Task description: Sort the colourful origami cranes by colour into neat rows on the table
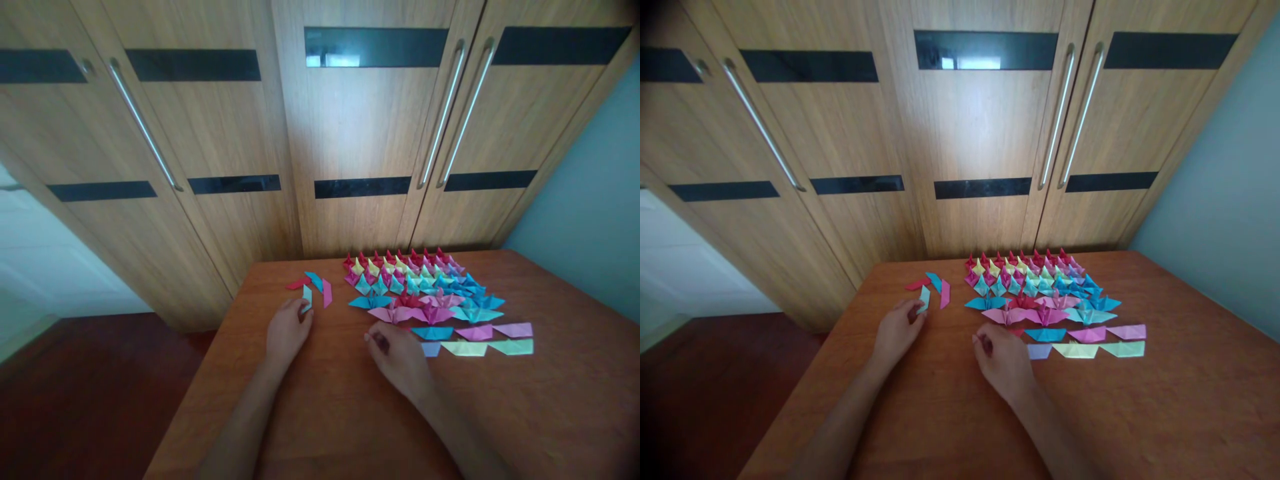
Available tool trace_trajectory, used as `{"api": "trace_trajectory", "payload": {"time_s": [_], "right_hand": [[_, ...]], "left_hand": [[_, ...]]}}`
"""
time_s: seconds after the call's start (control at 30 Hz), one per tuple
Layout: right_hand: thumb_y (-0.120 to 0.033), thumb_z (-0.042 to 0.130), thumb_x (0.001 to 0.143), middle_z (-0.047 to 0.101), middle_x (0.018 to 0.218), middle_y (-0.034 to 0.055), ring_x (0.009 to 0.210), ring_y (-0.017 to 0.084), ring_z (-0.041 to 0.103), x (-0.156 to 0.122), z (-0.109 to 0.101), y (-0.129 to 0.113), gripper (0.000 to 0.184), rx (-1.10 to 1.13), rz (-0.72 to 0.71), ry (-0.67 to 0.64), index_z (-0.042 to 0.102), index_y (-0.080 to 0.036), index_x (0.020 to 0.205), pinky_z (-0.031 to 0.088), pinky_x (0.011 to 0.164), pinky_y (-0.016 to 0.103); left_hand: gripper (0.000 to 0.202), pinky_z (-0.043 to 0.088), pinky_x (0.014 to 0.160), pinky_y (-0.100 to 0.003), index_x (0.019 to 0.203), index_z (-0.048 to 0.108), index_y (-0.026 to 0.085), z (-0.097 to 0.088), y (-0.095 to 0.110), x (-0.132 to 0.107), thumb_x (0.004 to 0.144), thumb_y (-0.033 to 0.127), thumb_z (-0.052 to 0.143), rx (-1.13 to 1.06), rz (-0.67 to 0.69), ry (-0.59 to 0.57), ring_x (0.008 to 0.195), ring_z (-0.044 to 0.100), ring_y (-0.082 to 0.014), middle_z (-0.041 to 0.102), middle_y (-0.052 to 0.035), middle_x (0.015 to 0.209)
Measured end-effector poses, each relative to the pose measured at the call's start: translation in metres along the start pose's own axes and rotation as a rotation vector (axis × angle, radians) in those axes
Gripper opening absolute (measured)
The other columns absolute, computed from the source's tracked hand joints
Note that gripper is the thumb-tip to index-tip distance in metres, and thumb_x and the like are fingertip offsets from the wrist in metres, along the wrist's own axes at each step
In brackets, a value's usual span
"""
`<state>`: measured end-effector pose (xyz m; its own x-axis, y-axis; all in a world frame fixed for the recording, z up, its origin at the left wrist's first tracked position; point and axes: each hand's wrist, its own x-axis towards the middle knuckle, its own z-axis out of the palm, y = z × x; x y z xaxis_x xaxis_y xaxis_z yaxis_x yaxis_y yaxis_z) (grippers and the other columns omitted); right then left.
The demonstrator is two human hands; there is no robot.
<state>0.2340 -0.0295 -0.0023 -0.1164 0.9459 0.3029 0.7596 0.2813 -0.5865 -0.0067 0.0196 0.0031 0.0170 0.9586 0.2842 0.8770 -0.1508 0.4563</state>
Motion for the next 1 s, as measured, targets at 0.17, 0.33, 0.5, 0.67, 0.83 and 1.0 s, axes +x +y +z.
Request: {"api": "trace_trajectory", "payload": {"time_s": [0.17, 0.33, 0.5, 0.67, 0.83, 1.0], "right_hand": [[-0.025, 0.048, 0.084, 0.061, 0.064, -0.0022, 0.059, 0.013, 0.056, -0.009, 0.020, -0.009, 0.015, 0.010, -0.010, -0.135, 0.057, -0.021, 0.073, 0.031, 0.054, 0.023], [-0.024, 0.048, 0.084, 0.061, 0.065, -0.0024, 0.060, 0.012, 0.056, -0.013, 0.021, -0.005, 0.014, 0.034, -0.004, -0.172, 0.056, -0.021, 0.074, 0.031, 0.054, 0.021], [-0.023, 0.049, 0.084, 0.061, 0.065, -0.0028, 0.060, 0.011, 0.055, -0.012, 0.021, -0.004, 0.013, 0.036, -0.008, -0.179, 0.057, -0.021, 0.074, 0.030, 0.054, 0.021], [-0.024, 0.050, 0.084, 0.060, 0.064, -0.0040, 0.060, 0.010, 0.055, -0.013, 0.023, -0.003, 0.013, 0.043, -0.017, -0.182, 0.058, -0.021, 0.074, 0.029, 0.055, 0.021], [-0.023, 0.051, 0.083, 0.061, 0.065, -0.0046, 0.060, 0.009, 0.055, -0.012, 0.024, -0.001, 0.011, 0.065, -0.013, -0.171, 0.058, -0.021, 0.074, 0.029, 0.054, 0.021], [-0.022, 0.051, 0.083, 0.061, 0.065, -0.0040, 0.060, 0.010, 0.055, -0.012, 0.021, -0.002, 0.012, 0.082, -0.022, -0.173, 0.058, -0.021, 0.075, 0.030, 0.055, 0.021]], "left_hand": [[0.031, 0.044, 0.081, -0.029, 0.108, 0.062, 0.019, 0.001, -0.015, 0.015, 0.085, 0.037, 0.052, 0.122, -0.099, -0.029, 0.094, 0.059, -0.0209, 0.061, -0.0087, 0.107], [0.035, 0.043, 0.083, -0.031, 0.106, 0.063, 0.020, 0.012, -0.015, 0.028, 0.085, 0.045, 0.050, 0.167, -0.066, -0.016, 0.097, 0.057, -0.0230, 0.061, -0.0088, 0.107], [0.028, 0.043, 0.081, -0.032, 0.095, 0.064, 0.021, 0.018, -0.016, 0.034, 0.084, 0.043, 0.052, 0.164, -0.060, -0.013, 0.096, 0.057, -0.0234, 0.061, -0.0079, 0.104], [0.019, 0.041, 0.086, -0.030, 0.094, 0.063, 0.020, 0.015, -0.019, 0.030, 0.082, 0.033, 0.056, 0.120, -0.027, -0.033, 0.097, 0.057, -0.0214, 0.061, -0.0069, 0.103], [0.017, 0.043, 0.082, -0.028, 0.097, 0.060, 0.021, 0.011, -0.018, 0.026, 0.081, 0.022, 0.057, 0.042, -0.042, -0.068, 0.091, 0.060, -0.0194, 0.065, -0.0050, 0.098], [0.014, 0.045, 0.074, -0.025, 0.094, 0.060, 0.020, 0.005, -0.012, 0.024, 0.081, 0.024, 0.055, -0.070, -0.048, -0.093, 0.084, 0.063, -0.0171, 0.068, -0.0024, 0.092]]}}
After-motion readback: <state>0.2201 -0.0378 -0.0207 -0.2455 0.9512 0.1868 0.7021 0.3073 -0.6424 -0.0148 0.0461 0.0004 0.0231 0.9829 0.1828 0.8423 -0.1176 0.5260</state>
